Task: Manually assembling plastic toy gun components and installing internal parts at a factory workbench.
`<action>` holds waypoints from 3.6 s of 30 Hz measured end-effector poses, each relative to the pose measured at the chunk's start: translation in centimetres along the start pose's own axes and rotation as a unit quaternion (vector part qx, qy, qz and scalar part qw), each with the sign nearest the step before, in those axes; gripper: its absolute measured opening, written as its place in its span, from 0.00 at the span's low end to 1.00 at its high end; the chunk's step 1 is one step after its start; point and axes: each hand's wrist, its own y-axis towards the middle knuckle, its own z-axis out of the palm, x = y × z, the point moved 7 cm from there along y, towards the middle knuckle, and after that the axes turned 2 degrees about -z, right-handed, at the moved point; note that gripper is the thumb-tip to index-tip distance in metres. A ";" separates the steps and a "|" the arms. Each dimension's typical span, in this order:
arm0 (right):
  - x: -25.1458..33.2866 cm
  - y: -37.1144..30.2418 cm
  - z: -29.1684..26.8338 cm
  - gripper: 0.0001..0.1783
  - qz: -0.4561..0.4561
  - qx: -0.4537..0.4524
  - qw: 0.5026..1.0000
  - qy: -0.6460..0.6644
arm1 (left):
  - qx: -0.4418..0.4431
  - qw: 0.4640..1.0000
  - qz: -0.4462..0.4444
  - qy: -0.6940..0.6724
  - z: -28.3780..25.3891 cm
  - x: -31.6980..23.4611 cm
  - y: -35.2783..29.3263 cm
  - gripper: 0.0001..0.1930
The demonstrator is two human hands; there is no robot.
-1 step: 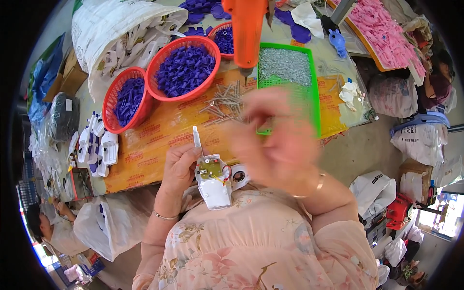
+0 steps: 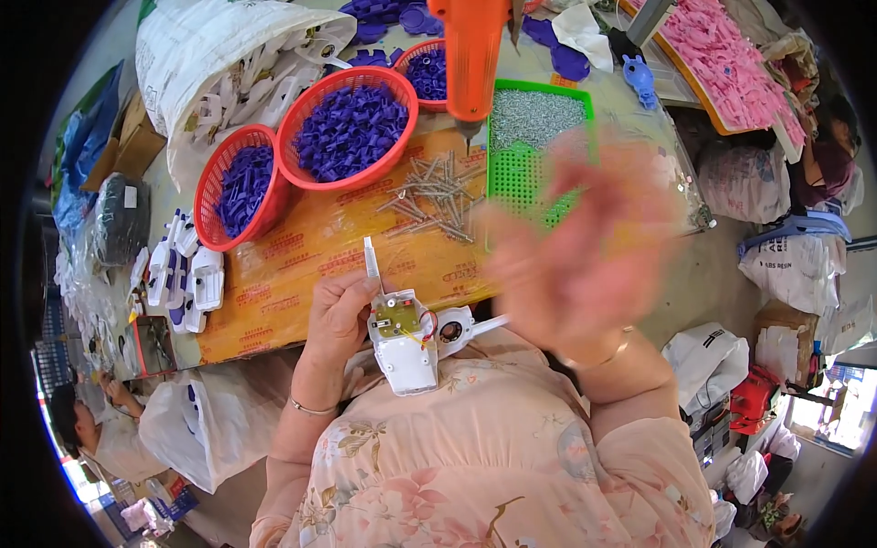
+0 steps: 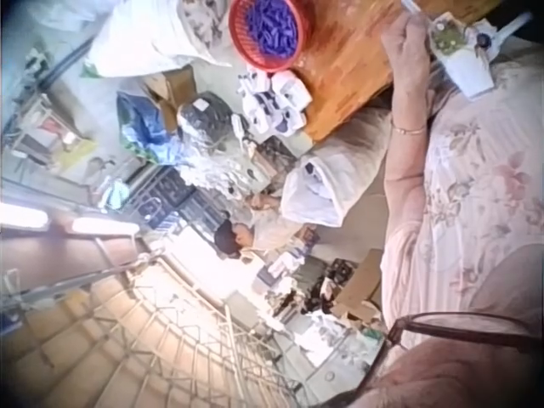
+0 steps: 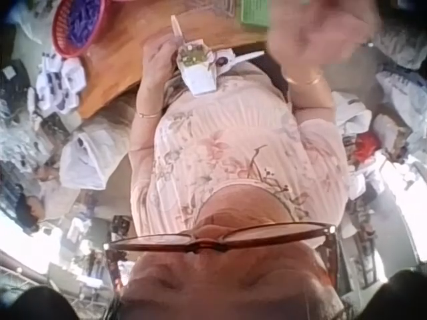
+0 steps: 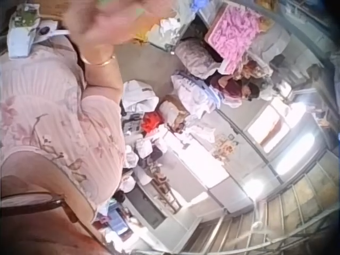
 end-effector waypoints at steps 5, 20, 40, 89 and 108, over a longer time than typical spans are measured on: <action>-6.7 6.9 -2.4 0.28 0.070 -0.101 0.990 -0.072 | -0.001 0.999 0.017 0.030 -0.2 -0.3 0.1 0.13; -14.3 6.2 7.8 0.30 0.316 0.180 0.901 0.236 | -0.003 0.999 0.006 0.047 0.2 -1.4 -0.7 0.13; -9.0 2.2 2.4 0.12 0.352 0.222 0.873 0.255 | -0.068 0.997 -0.014 -0.036 -0.3 0.5 2.4 0.11; -3.9 0.7 6.4 0.32 0.295 0.262 0.873 0.286 | -0.060 0.997 -0.014 0.047 -0.1 0.9 2.6 0.13; -2.5 -3.3 11.3 0.29 0.318 0.170 0.845 0.395 | -0.023 0.994 0.065 0.080 0.4 0.0 2.9 0.13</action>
